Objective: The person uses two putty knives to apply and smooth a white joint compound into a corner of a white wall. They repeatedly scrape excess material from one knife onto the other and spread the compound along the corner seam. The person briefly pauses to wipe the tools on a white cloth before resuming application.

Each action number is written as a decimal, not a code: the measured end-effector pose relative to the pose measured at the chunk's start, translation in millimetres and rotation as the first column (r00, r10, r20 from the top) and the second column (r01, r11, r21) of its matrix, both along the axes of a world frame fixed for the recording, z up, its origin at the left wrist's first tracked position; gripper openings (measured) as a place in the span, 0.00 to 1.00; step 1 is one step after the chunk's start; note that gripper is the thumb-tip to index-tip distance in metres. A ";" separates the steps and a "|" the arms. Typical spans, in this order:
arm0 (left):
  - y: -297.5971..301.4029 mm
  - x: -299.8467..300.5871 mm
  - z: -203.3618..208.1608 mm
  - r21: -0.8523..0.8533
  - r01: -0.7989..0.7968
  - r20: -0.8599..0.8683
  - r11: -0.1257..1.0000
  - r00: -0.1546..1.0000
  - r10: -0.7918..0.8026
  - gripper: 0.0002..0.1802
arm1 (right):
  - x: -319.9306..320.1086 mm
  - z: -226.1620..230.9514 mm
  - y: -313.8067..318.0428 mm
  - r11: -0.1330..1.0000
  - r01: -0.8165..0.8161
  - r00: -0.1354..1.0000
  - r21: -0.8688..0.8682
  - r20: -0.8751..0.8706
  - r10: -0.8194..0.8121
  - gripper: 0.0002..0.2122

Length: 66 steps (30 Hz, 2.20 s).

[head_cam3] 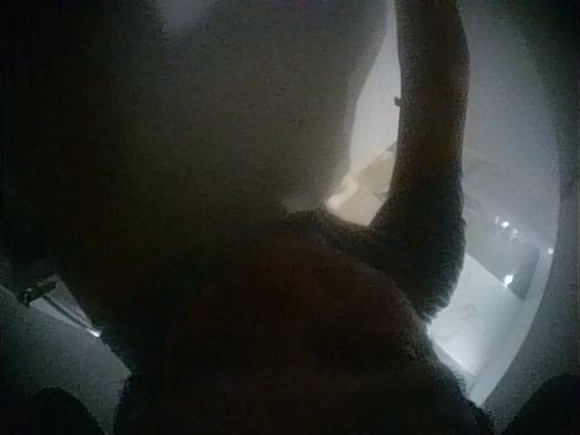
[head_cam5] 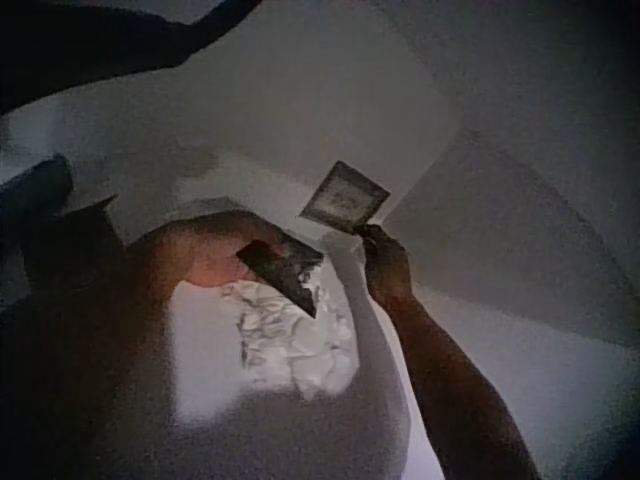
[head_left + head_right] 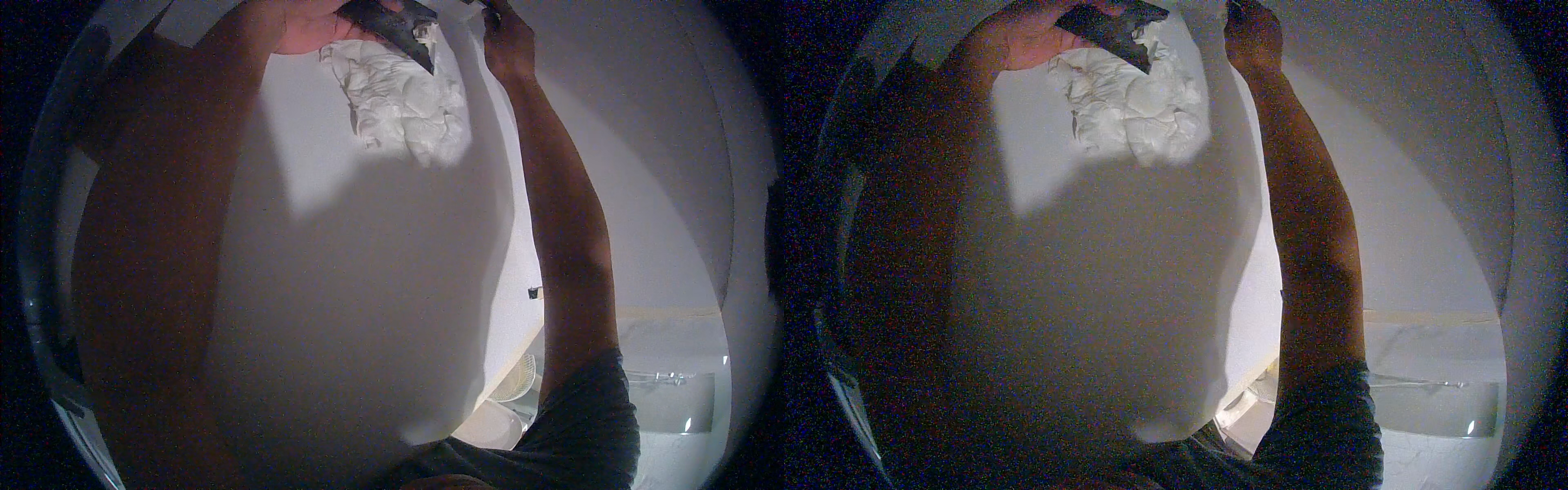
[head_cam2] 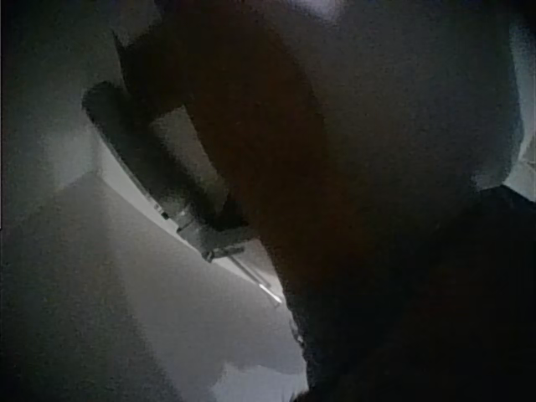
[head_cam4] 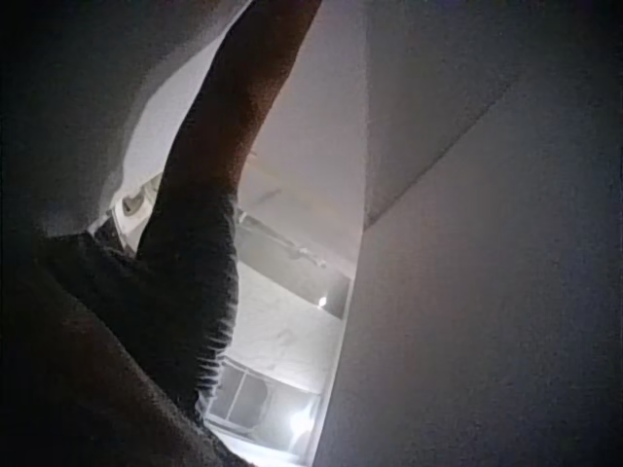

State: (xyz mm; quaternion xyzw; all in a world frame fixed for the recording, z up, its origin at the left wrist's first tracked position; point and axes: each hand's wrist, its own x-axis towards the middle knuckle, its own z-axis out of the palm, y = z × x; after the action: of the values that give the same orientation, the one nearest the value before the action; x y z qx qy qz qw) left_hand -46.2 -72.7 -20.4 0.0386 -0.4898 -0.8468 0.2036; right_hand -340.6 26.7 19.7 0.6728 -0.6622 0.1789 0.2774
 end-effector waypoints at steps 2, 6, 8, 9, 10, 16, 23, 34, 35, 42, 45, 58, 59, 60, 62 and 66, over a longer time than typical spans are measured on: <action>-0.5 0.1 -0.2 -0.022 -0.002 0.024 1.000 1.000 0.002 0.25 | 1.6 -6.8 -0.4 0.999 0.042 0.999 0.010 -0.003 -0.042 0.14; 0.9 -1.6 1.9 0.016 -0.074 0.159 0.997 0.985 0.071 0.27 | 2.2 -17.4 -5.6 0.992 0.117 0.983 0.037 0.140 -0.121 0.12; 7.8 -1.4 6.4 -0.034 -0.038 0.113 0.999 0.993 0.041 0.26 | -7.7 -25.8 -5.3 0.986 0.164 0.979 -0.016 0.125 -0.161 0.12; 10.1 -0.5 7.3 -0.058 -0.020 0.094 0.998 0.995 0.025 0.26 | -7.0 -28.1 -5.2 0.982 0.187 0.976 -0.041 0.121 -0.181 0.12; 10.3 -1.3 6.4 -0.066 -0.013 0.083 0.998 0.996 0.019 0.26 | -7.2 -28.4 -4.2 0.978 0.207 0.974 -0.028 0.101 -0.203 0.12; 12.8 3.3 8.3 -0.078 -0.001 0.090 0.997 0.996 0.008 0.25 | 21.1 -33.3 -3.9 0.985 0.142 0.988 -0.097 0.082 -0.134 0.11; 14.6 -18.7 -3.6 -0.050 0.016 0.081 0.999 0.997 -0.012 0.24 | 12.0 -28.7 6.2 0.988 0.153 0.986 -0.028 -0.063 -0.154 0.17; -23.9 -1.2 -15.6 -0.046 0.042 -0.015 0.998 0.999 -0.043 0.08 | -30.7 -24.6 -44.3 0.985 0.144 0.970 0.098 -0.209 -0.121 0.19; -23.9 -1.3 -13.5 -0.055 0.041 -0.016 0.998 0.999 -0.042 0.09 | -43.5 -27.8 -43.2 0.996 0.064 0.973 0.057 -0.227 -0.050 0.19; -29.8 4.1 -22.8 0.012 0.002 -0.011 1.000 1.000 -0.002 0.10 | 15.1 -30.3 -22.5 0.967 0.202 0.973 0.153 -0.148 -0.180 0.17; -25.7 3.9 -19.8 -0.023 0.019 -0.021 1.000 1.000 -0.019 0.10 | 12.8 -25.4 -9.1 0.963 0.190 0.956 0.191 -0.259 -0.138 0.18; -18.6 9.3 -14.2 -0.042 -0.011 0.060 0.999 0.998 0.014 0.14 | 23.3 -11.9 -11.4 0.975 0.184 0.967 0.123 -0.199 -0.158 0.16; -16.7 10.6 -10.0 -0.038 -0.012 0.069 0.999 0.997 0.015 0.14 | 19.9 -11.1 -16.4 0.985 0.145 0.964 0.096 -0.239 -0.118 0.17; -14.4 12.3 -6.5 -0.035 -0.013 0.078 0.999 0.997 0.016 0.14 | 16.2 -10.2 -21.1 0.992 0.103 0.956 0.070 -0.281 -0.080 0.18; -19.5 9.3 -10.5 -0.032 0.030 0.039 0.999 0.999 -0.029 0.14 | 8.8 -9.3 -27.7 0.992 0.116 0.947 0.056 -0.308 -0.093 0.18; -18.1 10.9 -9.3 0.002 0.021 0.069 1.000 0.997 -0.021 0.15 | 20.4 -11.8 -28.6 0.991 0.124 0.963 0.055 -0.247 -0.107 0.17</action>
State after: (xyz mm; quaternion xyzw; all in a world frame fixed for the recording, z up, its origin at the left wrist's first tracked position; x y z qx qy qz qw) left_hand -35.4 -90.8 -29.8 0.0631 -0.4964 -0.8473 0.1777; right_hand -320.2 -1.9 7.9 0.6591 -0.6671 0.0552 0.3429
